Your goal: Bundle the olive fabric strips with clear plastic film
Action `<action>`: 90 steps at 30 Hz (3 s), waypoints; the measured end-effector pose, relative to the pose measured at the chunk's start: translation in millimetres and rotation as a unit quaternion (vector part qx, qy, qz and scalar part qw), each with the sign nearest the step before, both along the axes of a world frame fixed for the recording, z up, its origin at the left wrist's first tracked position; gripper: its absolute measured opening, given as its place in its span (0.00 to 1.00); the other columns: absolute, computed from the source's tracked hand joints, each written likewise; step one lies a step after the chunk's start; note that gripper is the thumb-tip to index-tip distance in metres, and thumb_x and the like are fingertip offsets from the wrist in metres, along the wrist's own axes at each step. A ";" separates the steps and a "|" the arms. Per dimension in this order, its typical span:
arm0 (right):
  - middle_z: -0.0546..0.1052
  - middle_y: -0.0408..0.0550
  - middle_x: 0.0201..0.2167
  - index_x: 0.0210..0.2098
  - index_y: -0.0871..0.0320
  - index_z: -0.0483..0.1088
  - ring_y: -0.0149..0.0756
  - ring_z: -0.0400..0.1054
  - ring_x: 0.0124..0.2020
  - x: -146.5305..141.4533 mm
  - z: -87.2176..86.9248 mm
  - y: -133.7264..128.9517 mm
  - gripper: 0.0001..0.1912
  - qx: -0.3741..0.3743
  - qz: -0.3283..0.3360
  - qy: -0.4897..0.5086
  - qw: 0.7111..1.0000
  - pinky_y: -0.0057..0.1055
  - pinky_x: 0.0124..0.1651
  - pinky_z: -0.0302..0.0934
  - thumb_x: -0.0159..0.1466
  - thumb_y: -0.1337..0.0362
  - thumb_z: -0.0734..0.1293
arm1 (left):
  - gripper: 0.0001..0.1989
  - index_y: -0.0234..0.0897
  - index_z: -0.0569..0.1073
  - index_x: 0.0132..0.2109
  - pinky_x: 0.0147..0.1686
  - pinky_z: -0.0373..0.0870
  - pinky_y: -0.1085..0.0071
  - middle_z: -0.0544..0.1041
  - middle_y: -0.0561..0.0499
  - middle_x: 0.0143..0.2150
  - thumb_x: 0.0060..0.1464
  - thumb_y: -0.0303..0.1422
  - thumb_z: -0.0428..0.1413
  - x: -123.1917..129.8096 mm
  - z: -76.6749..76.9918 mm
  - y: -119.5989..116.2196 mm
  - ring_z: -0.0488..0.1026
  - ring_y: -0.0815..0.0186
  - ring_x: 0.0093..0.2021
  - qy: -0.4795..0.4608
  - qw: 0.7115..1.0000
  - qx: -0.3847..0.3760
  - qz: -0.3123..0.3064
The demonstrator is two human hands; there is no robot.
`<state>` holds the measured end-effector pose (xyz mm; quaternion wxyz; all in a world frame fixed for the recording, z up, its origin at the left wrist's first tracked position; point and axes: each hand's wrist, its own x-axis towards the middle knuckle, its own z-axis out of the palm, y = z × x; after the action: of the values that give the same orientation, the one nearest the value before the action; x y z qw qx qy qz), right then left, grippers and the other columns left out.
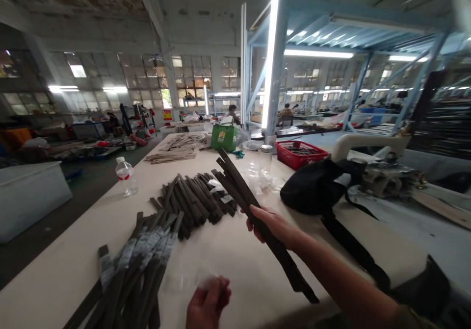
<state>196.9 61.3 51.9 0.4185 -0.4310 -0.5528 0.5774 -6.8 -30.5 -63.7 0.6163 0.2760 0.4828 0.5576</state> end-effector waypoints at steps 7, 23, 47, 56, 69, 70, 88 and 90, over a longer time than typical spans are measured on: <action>0.76 0.48 0.31 0.44 0.56 0.66 0.35 0.69 0.25 17.9 -29.2 -44.4 0.11 0.119 -0.070 -0.353 0.925 0.28 0.28 0.58 0.65 0.59 0.59 | 0.17 0.34 0.78 0.31 0.31 0.74 0.78 0.81 0.51 0.31 0.31 0.35 0.72 7.0 11.0 3.1 0.76 0.71 0.29 -0.170 0.982 -0.012 0.076; 0.76 0.49 0.39 0.43 0.54 0.73 0.40 0.69 0.42 49.7 -79.7 -5.3 0.11 0.262 -0.052 -0.612 0.745 0.29 0.41 0.57 0.64 0.58 0.66 | 0.15 0.32 0.79 0.31 0.34 0.76 0.77 0.81 0.48 0.31 0.34 0.33 0.71 6.6 4.0 3.6 0.77 0.69 0.31 -0.144 0.985 0.032 0.089; 0.67 0.38 0.17 0.28 0.58 0.63 0.23 0.55 0.13 68.2 -30.6 -125.7 0.15 -0.030 -0.002 -0.165 0.986 0.22 0.16 0.45 0.60 0.53 0.65 | 0.02 0.32 0.74 0.32 0.28 0.76 0.74 0.79 0.49 0.29 0.53 0.24 0.59 6.1 24.1 -1.7 0.77 0.69 0.28 -0.273 0.951 -0.073 0.130; 0.71 0.41 0.21 0.29 0.56 0.64 0.31 0.65 0.20 33.7 -83.8 -166.7 0.11 0.090 -0.069 -0.251 0.961 0.26 0.24 0.59 0.64 0.57 0.63 | 0.08 0.33 0.75 0.34 0.30 0.76 0.75 0.81 0.48 0.32 0.45 0.29 0.65 23.9 26.9 -13.8 0.78 0.68 0.30 -0.223 0.971 -0.047 0.076; 0.74 0.44 0.22 0.32 0.55 0.67 0.37 0.68 0.22 17.1 -94.2 -157.0 0.07 0.240 -0.132 -0.463 0.843 0.28 0.26 0.51 0.64 0.61 0.61 | 0.14 0.34 0.73 0.31 0.30 0.73 0.76 0.77 0.55 0.26 0.38 0.34 0.69 35.3 17.2 -21.7 0.75 0.72 0.27 -0.197 0.979 -0.029 0.045; 0.75 0.44 0.22 0.33 0.55 0.67 0.37 0.69 0.22 15.9 -95.1 -157.3 0.06 0.246 -0.134 -0.470 0.837 0.28 0.26 0.50 0.64 0.62 0.61 | 0.15 0.34 0.73 0.30 0.30 0.73 0.75 0.76 0.55 0.26 0.37 0.34 0.70 35.8 16.3 -21.9 0.74 0.72 0.27 -0.193 0.980 -0.031 0.045; 0.73 0.41 0.22 0.30 0.58 0.65 0.29 0.67 0.18 7.2 -84.6 -149.2 0.08 0.018 -0.024 -0.106 0.994 0.24 0.22 0.60 0.64 0.61 0.61 | 0.15 0.31 0.79 0.33 0.31 0.71 0.75 0.80 0.47 0.31 0.40 0.37 0.68 22.7 19.7 -24.2 0.75 0.69 0.28 -0.023 1.000 0.001 0.003; 0.72 0.40 0.21 0.29 0.58 0.65 0.29 0.65 0.18 2.0 -87.7 -145.7 0.08 0.027 -0.046 -0.093 0.994 0.24 0.21 0.59 0.63 0.61 0.63 | 0.12 0.30 0.79 0.32 0.32 0.70 0.73 0.80 0.47 0.29 0.44 0.37 0.66 37.5 14.1 -36.7 0.74 0.67 0.28 0.016 0.997 0.011 -0.081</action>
<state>198.9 -84.4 -35.7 0.4027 -0.4966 -0.5840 0.5001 30.7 -67.2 -49.5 0.6486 0.3299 0.4625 0.5066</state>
